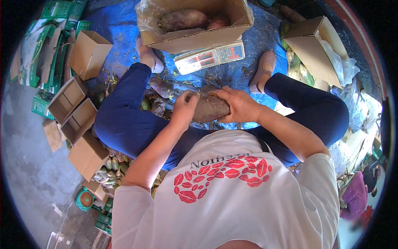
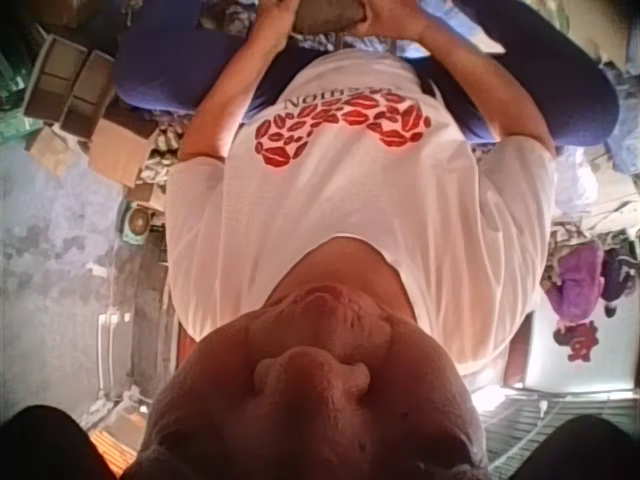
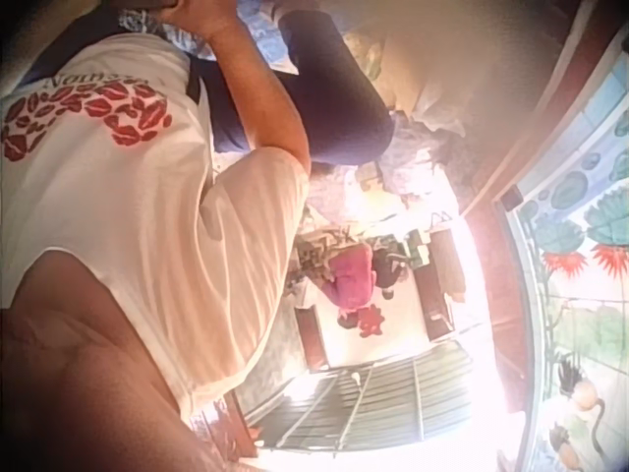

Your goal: Sort root vegetables, weigh them on a scale, and place them into cardboard boxes.

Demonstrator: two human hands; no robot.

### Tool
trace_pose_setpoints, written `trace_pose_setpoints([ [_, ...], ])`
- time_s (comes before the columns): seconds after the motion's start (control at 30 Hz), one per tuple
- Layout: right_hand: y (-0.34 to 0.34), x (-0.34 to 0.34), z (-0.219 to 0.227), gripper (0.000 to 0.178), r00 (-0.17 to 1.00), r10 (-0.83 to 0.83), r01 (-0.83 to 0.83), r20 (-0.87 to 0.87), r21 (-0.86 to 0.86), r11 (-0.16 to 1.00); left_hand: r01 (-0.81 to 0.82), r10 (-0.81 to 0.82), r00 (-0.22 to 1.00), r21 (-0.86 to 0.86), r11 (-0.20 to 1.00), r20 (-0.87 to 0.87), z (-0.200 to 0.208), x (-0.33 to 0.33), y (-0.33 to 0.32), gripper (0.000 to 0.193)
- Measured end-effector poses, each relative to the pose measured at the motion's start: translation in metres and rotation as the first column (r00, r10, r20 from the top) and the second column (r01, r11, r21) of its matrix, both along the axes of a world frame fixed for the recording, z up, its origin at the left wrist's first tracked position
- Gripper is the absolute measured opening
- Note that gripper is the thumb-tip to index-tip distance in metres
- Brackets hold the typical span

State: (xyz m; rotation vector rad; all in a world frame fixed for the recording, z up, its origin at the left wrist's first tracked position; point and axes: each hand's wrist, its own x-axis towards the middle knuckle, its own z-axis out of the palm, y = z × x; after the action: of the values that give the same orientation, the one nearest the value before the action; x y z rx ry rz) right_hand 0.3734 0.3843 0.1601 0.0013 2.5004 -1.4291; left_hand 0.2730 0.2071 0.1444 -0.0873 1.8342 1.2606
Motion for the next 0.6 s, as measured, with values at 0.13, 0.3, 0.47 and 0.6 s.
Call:
trace_pose_setpoints([
  [0.13, 0.005, 0.001, 0.005, 0.074, 0.999, 0.026, -0.030, -0.040, -0.097, 0.995, -0.192, 0.184, 0.957, 0.014, 0.981, 0.225, -0.010, -0.004, -0.011, 0.018],
  [0.3, 0.004, 0.002, 0.000, 0.076, 0.998, -0.023, 0.009, -0.067, -0.214, 0.977, -0.031, 0.045, 0.979, -0.071, 0.997, 0.198, -0.012, -0.012, -0.021, 0.019],
  [0.47, 0.018, -0.004, 0.013, 0.078, 0.991, -0.076, 0.064, -0.108, -0.109, 0.992, 0.027, -0.014, 0.996, -0.158, 0.987, 0.083, -0.001, -0.022, -0.020, 0.043],
  [0.6, 0.019, -0.003, 0.022, 0.082, 0.999, 0.021, -0.017, -0.036, 0.109, 0.994, 0.016, -0.016, 0.886, 0.003, 1.000, 0.464, 0.003, -0.027, -0.015, 0.069],
])
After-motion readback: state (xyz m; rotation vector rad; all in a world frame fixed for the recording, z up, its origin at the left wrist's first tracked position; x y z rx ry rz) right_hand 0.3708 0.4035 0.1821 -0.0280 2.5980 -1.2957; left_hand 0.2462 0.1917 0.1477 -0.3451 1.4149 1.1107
